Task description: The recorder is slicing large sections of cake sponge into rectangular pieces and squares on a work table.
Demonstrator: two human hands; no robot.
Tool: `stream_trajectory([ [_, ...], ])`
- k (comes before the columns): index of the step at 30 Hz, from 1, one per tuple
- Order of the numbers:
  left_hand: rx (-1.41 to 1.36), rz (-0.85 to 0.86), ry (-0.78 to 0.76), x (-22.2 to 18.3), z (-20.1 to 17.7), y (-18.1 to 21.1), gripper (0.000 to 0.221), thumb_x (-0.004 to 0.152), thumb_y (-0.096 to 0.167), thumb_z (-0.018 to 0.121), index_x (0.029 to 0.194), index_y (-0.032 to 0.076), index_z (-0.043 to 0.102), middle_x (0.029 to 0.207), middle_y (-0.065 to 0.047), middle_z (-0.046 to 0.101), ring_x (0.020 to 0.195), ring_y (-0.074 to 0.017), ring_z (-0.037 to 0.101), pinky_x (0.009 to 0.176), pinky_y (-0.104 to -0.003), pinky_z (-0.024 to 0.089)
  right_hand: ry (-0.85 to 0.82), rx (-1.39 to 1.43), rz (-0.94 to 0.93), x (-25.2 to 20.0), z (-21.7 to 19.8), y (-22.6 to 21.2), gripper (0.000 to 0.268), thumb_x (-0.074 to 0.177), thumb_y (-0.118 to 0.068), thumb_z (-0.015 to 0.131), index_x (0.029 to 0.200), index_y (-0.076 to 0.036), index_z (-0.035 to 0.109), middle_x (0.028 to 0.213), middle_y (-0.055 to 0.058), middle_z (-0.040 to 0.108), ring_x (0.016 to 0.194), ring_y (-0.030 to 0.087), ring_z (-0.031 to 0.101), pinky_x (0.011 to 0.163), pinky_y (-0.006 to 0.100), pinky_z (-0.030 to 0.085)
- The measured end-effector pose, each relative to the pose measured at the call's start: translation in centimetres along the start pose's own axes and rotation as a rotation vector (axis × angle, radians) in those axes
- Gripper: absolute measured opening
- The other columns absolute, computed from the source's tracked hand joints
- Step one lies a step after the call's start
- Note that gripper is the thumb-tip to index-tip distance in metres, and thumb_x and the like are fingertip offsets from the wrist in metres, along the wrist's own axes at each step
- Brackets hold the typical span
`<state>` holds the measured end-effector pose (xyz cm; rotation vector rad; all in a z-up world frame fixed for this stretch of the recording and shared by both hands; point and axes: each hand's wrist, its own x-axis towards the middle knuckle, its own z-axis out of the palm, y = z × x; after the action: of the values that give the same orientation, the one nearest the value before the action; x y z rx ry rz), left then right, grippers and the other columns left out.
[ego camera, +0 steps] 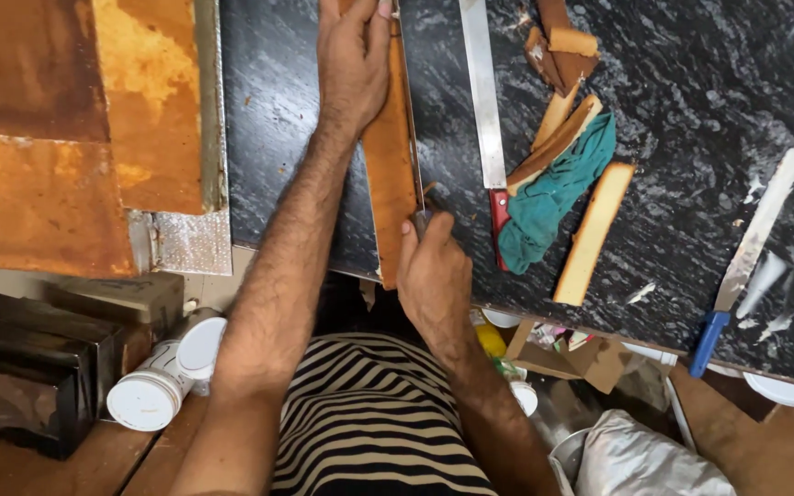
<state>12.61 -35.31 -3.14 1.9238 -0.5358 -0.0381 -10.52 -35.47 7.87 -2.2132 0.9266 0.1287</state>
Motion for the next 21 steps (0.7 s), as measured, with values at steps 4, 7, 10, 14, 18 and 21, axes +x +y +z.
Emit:
stream_trajectory([
  [4, 0.030, 0.023, 0.026, 0.0, 0.2, -0.9, 0.020, 0.108, 0.020, 0.062, 0.112, 0.003, 0.071, 0.117, -0.018, 0.061, 0.114, -0.0344, 0.061, 0.098, -0.044, 0.051, 0.010, 0.025, -0.022, 0.0, -0.4, -0.3, 0.030, 0.103, -0.022, 0.057, 0.105, 0.005, 0.045, 0.077, 0.033, 0.066, 0.070, 0.053, 0.066, 0.057, 0.059, 0.051],
  [7, 0.051, 0.047, 0.034, 0.0, 0.6, -2.0, 0.019, 0.106, 0.019, 0.063, 0.105, 0.000, 0.068, 0.106, -0.017, 0.065, 0.106, -0.0353, 0.062, 0.092, -0.046, 0.050, -0.040, 0.010, 0.025, 1.5, -0.6, -0.9, 0.030, 0.104, -0.024, 0.056, 0.106, 0.004, 0.045, 0.077, 0.032, 0.067, 0.070, 0.054, 0.067, 0.058, 0.059, 0.052],
  [10, 0.080, 0.030, 0.031, -0.1, 0.7, -2.7, 0.021, 0.105, 0.019, 0.065, 0.100, -0.001, 0.066, 0.097, -0.018, 0.066, 0.098, -0.0364, 0.062, 0.086, -0.047, 0.049, -0.046, -0.007, 0.022, 2.5, -0.6, -1.4, 0.032, 0.105, -0.025, 0.056, 0.107, 0.005, 0.044, 0.077, 0.033, 0.067, 0.070, 0.055, 0.066, 0.059, 0.060, 0.052],
  [14, 0.095, 0.013, 0.030, -0.3, 0.9, -2.9, 0.025, 0.105, 0.020, 0.066, 0.093, -0.002, 0.063, 0.089, -0.018, 0.065, 0.090, -0.0359, 0.062, 0.080, -0.048, 0.048, -0.032, 0.015, 0.003, 1.0, -0.3, -0.5, 0.032, 0.103, -0.024, 0.056, 0.105, 0.005, 0.044, 0.077, 0.033, 0.067, 0.069, 0.054, 0.067, 0.059, 0.059, 0.052],
  [18, 0.094, 0.004, 0.033, -0.5, 1.3, -4.5, 0.028, 0.103, 0.020, 0.068, 0.088, -0.004, 0.061, 0.082, -0.018, 0.063, 0.082, -0.0349, 0.062, 0.074, -0.048, 0.048, -0.063, -0.004, 0.042, 2.4, -0.6, -1.1, 0.032, 0.103, -0.025, 0.056, 0.104, 0.005, 0.045, 0.074, 0.032, 0.067, 0.069, 0.054, 0.067, 0.058, 0.059, 0.052],
  [21, 0.103, -0.027, 0.012, -0.5, 1.3, -5.1, 0.030, 0.102, 0.019, 0.069, 0.085, -0.005, 0.061, 0.075, -0.018, 0.062, 0.071, -0.0341, 0.062, 0.068, -0.047, 0.048, -0.102, 0.016, 0.053, 4.0, -1.3, -2.4, 0.032, 0.106, -0.026, 0.056, 0.104, 0.004, 0.045, 0.073, 0.033, 0.067, 0.071, 0.054, 0.068, 0.060, 0.059, 0.053],
])
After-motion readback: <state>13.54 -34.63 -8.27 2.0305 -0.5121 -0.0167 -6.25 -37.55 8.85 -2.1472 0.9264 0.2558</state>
